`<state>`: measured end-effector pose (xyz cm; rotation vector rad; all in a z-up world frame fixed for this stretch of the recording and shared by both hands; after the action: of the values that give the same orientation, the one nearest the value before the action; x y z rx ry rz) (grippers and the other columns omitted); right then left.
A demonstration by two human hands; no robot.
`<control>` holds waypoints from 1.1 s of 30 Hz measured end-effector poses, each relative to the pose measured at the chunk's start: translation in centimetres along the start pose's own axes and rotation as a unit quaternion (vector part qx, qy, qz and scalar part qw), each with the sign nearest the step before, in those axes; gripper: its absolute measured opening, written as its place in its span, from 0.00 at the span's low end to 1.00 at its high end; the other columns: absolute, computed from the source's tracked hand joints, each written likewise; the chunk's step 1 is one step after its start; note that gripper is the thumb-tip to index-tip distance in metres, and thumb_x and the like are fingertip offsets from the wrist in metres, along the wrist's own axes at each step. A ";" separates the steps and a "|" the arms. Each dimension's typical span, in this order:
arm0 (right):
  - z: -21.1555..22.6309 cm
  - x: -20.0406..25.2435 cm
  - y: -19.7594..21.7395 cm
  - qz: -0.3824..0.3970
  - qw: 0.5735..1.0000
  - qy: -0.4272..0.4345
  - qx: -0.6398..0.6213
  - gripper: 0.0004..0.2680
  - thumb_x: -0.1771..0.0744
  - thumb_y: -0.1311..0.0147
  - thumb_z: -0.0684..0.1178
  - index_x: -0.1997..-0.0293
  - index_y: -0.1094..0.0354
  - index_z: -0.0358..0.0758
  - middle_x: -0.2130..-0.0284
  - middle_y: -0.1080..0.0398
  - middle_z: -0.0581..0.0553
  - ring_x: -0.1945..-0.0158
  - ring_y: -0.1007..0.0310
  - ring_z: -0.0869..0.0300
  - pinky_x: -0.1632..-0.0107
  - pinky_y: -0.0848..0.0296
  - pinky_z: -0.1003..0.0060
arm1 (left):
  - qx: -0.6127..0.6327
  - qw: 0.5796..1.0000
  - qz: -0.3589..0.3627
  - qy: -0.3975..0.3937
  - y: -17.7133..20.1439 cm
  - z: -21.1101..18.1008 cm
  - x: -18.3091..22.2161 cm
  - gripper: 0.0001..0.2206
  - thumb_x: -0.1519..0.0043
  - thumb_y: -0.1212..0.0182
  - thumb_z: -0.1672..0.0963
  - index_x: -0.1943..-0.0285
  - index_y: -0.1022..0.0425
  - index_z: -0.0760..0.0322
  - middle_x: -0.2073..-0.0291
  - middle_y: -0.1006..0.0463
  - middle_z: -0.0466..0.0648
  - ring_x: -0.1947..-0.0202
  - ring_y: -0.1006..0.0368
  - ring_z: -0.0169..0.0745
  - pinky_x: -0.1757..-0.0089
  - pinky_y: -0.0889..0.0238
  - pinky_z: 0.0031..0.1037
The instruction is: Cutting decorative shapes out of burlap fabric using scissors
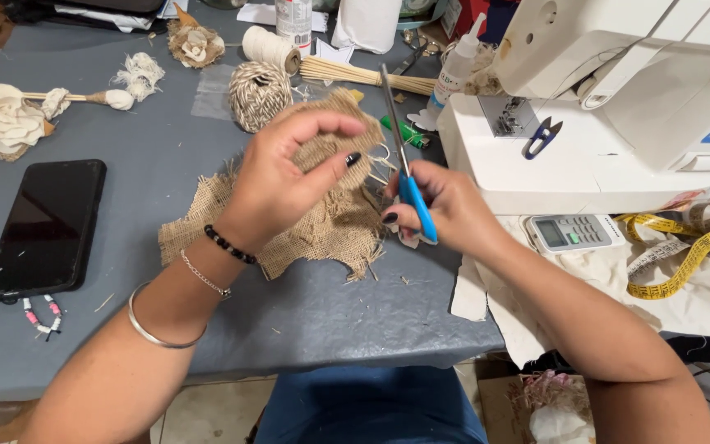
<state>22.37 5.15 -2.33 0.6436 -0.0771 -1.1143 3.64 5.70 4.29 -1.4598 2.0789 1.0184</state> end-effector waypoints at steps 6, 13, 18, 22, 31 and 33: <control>-2.9 -0.7 -0.1 0.072 0.971 -0.229 0.005 0.28 0.42 0.36 0.60 0.37 0.37 0.43 0.54 0.23 0.43 0.50 0.20 0.58 0.46 0.21 0.62 | -0.035 0.997 -0.014 0.065 1.2 1.5 -0.1 0.19 0.36 0.42 0.61 0.34 0.29 0.61 0.41 0.24 0.52 0.37 0.29 0.46 0.36 0.39 0.40; -2.5 -3.7 1.6 0.040 0.946 -0.174 0.269 0.26 0.40 0.35 0.65 0.40 0.37 0.45 0.64 0.22 0.45 0.63 0.22 0.54 0.58 0.27 0.58 | -0.006 0.999 -0.018 -0.039 2.4 0.5 -0.4 0.22 0.34 0.49 0.66 0.29 0.35 0.64 0.32 0.31 0.54 0.28 0.37 0.49 0.29 0.45 0.41; -2.1 -5.3 0.8 0.113 0.839 -0.185 0.499 0.24 0.38 0.38 0.55 0.37 0.41 0.47 0.73 0.24 0.35 0.68 0.25 0.39 0.66 0.32 0.47 | -0.001 0.999 -0.002 -0.033 2.2 -0.9 -0.4 0.23 0.34 0.47 0.66 0.28 0.36 0.63 0.30 0.33 0.55 0.25 0.39 0.48 0.27 0.48 0.37; -2.5 -5.2 -0.5 0.250 0.784 -0.209 0.528 0.26 0.37 0.44 0.51 0.30 0.46 0.51 0.57 0.25 0.37 0.55 0.25 0.40 0.55 0.26 0.48 | 0.048 0.997 0.060 0.018 1.2 -0.6 -0.2 0.27 0.33 0.53 0.65 0.22 0.45 0.60 0.22 0.42 0.54 0.44 0.41 0.31 0.50 0.46 0.21; -2.6 -4.9 0.6 0.186 0.843 -0.176 0.473 0.19 0.35 0.45 0.49 0.36 0.37 0.47 0.58 0.22 0.39 0.61 0.22 0.45 0.61 0.24 0.49 | 0.119 0.991 0.057 0.027 0.8 1.9 -0.1 0.24 0.28 0.60 0.65 0.21 0.48 0.65 0.21 0.46 0.53 0.24 0.44 0.40 0.29 0.44 0.32; -2.5 -4.5 1.3 0.115 0.887 -0.153 0.421 0.16 0.35 0.45 0.49 0.41 0.33 0.43 0.59 0.21 0.37 0.58 0.23 0.42 0.59 0.27 0.47 | 0.126 0.990 0.054 0.032 0.8 2.1 0.1 0.24 0.28 0.60 0.66 0.21 0.48 0.64 0.21 0.46 0.51 0.29 0.34 0.34 0.36 0.27 0.27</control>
<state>22.28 10.41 -2.58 1.1846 -0.9302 -0.9119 2.66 7.34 3.08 -1.2816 2.2586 0.7204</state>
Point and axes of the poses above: each hand's wrist, its own x-axis away from the middle knuckle, its own y-axis out of the back of the hand, z = x × y, the point moved 8 cm from there along -x, towards the middle knuckle
